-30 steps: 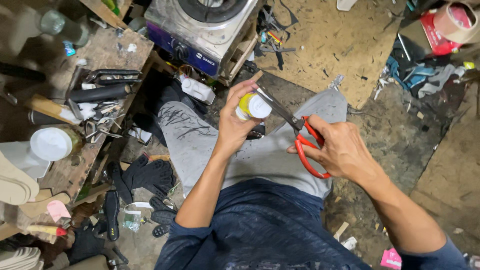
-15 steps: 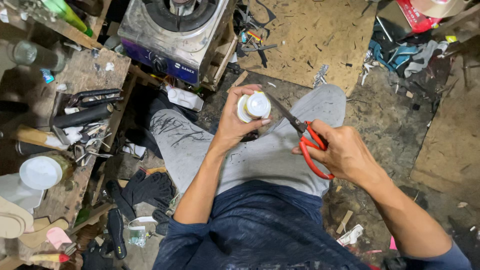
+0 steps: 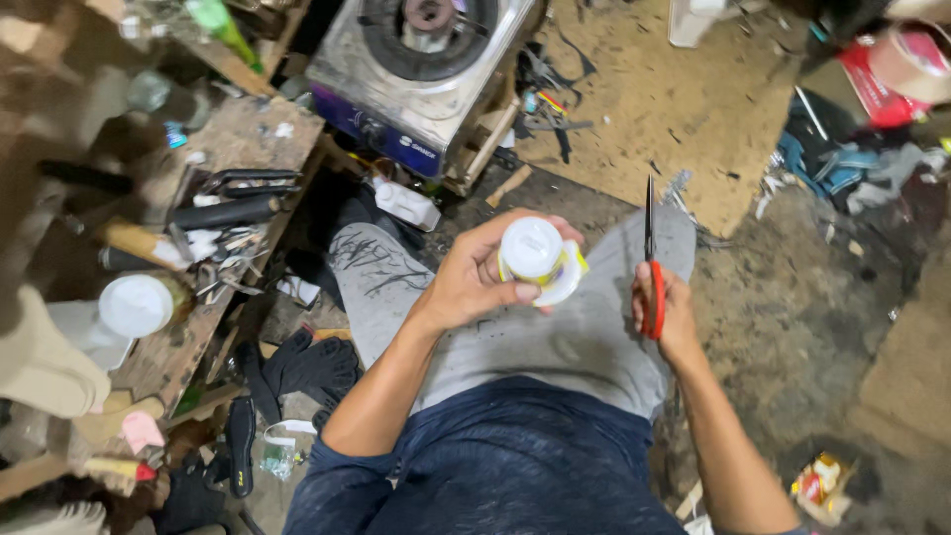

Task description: The person trims the edges of a black rubber shoe sole using red-handled shears. They rotate the sole to cut along the perimeter, remove excess rubber, and place the trimmed piece aside. The person repeats this process on a second sole.

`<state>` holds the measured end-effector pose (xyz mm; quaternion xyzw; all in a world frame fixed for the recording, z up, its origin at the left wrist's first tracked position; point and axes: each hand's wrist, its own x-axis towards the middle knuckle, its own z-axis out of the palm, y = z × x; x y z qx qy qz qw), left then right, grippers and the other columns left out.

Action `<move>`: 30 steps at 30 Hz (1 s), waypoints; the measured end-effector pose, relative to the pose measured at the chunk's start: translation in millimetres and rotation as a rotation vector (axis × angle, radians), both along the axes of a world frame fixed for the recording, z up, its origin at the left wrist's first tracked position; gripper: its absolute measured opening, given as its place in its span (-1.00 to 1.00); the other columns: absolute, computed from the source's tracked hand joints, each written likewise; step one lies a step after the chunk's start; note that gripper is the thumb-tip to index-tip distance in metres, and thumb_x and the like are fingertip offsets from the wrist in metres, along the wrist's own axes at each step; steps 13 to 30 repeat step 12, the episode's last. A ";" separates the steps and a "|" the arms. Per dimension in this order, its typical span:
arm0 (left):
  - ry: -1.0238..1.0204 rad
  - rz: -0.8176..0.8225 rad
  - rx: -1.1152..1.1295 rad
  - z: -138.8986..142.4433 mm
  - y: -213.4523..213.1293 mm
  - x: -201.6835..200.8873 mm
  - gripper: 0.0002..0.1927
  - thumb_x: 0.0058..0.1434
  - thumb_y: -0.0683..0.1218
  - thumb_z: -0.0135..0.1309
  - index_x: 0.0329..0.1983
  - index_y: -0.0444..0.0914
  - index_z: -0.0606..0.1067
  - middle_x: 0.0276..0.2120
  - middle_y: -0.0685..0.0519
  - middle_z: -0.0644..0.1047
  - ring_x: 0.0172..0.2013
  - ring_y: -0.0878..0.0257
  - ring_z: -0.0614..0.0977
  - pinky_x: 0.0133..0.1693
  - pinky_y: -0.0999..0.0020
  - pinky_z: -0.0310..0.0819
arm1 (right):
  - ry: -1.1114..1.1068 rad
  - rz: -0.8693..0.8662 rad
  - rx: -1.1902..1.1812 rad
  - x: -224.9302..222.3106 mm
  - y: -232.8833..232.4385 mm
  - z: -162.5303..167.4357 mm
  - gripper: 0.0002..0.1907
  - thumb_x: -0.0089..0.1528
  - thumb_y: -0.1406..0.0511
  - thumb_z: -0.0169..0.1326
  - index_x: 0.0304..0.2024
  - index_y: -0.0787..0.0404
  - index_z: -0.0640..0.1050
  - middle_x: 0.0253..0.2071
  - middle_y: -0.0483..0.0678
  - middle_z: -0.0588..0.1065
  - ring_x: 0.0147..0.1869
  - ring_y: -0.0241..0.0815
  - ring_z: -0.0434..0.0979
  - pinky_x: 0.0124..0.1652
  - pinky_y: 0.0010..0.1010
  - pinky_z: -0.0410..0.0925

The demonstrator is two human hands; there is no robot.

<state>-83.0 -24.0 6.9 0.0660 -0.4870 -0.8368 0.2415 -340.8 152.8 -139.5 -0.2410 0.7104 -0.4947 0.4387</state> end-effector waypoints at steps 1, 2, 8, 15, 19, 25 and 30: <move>0.006 0.001 -0.090 12.1 0.3 5.2 -0.30 0.21 -0.18 0.30 0.42 -0.32 0.34 0.25 -0.09 0.51 0.27 0.11 0.54 0.26 0.14 0.47 | -0.012 -0.008 0.018 5.9 -0.4 -11.0 -0.57 0.39 -0.01 -0.07 -0.37 0.16 0.44 -0.73 -0.14 0.31 -0.74 -0.32 0.24 -0.68 -0.47 0.14; 0.013 -0.002 -0.180 23.7 1.1 8.6 -0.29 0.22 -0.15 0.31 0.44 -0.31 0.35 0.24 -0.10 0.54 0.29 0.13 0.53 0.37 0.18 0.36 | -0.031 -0.008 0.032 11.6 -1.1 -20.5 -0.56 0.39 -0.01 -0.06 -0.40 0.17 0.44 -0.73 -0.14 0.31 -0.74 -0.32 0.25 -0.67 -0.47 0.14; 0.107 -0.105 -0.460 79.2 10.5 30.0 -0.36 0.19 -0.01 0.45 0.28 -0.27 0.46 0.18 -0.03 0.58 0.22 0.16 0.57 0.33 0.28 0.39 | 0.135 0.120 -0.344 28.3 -11.9 -43.9 -0.63 0.40 0.03 0.05 -0.28 0.19 0.49 -0.43 -0.24 0.47 -0.37 -0.45 0.39 -0.39 -0.52 0.30; 0.158 -0.214 -0.592 84.2 29.9 41.1 -0.39 0.28 0.08 0.33 0.32 -0.16 0.41 0.23 0.09 0.51 0.24 0.26 0.55 0.36 0.42 0.37 | -0.179 -0.019 -0.046 28.0 -20.6 -52.4 -0.58 0.35 0.02 0.05 -0.48 0.10 0.43 -0.62 -0.31 0.31 -0.57 -0.45 0.22 -0.56 -0.47 0.10; 0.158 -0.214 -0.592 84.2 29.9 41.1 -0.39 0.28 0.08 0.33 0.32 -0.16 0.41 0.23 0.09 0.51 0.24 0.26 0.55 0.36 0.42 0.37 | -0.179 -0.019 -0.046 28.0 -20.6 -52.4 -0.58 0.35 0.02 0.05 -0.48 0.10 0.43 -0.62 -0.31 0.31 -0.57 -0.45 0.22 -0.56 -0.47 0.10; 0.158 -0.214 -0.592 84.2 29.9 41.1 -0.39 0.28 0.08 0.33 0.32 -0.16 0.41 0.23 0.09 0.51 0.24 0.26 0.55 0.36 0.42 0.37 | -0.179 -0.019 -0.046 28.0 -20.6 -52.4 -0.58 0.35 0.02 0.05 -0.48 0.10 0.43 -0.62 -0.31 0.31 -0.57 -0.45 0.22 -0.56 -0.47 0.10; 0.158 -0.214 -0.592 84.2 29.9 41.1 -0.39 0.28 0.08 0.33 0.32 -0.16 0.41 0.23 0.09 0.51 0.24 0.26 0.55 0.36 0.42 0.37 | -0.179 -0.019 -0.046 28.0 -20.6 -52.4 -0.58 0.35 0.02 0.05 -0.48 0.10 0.43 -0.62 -0.31 0.31 -0.57 -0.45 0.22 -0.56 -0.47 0.10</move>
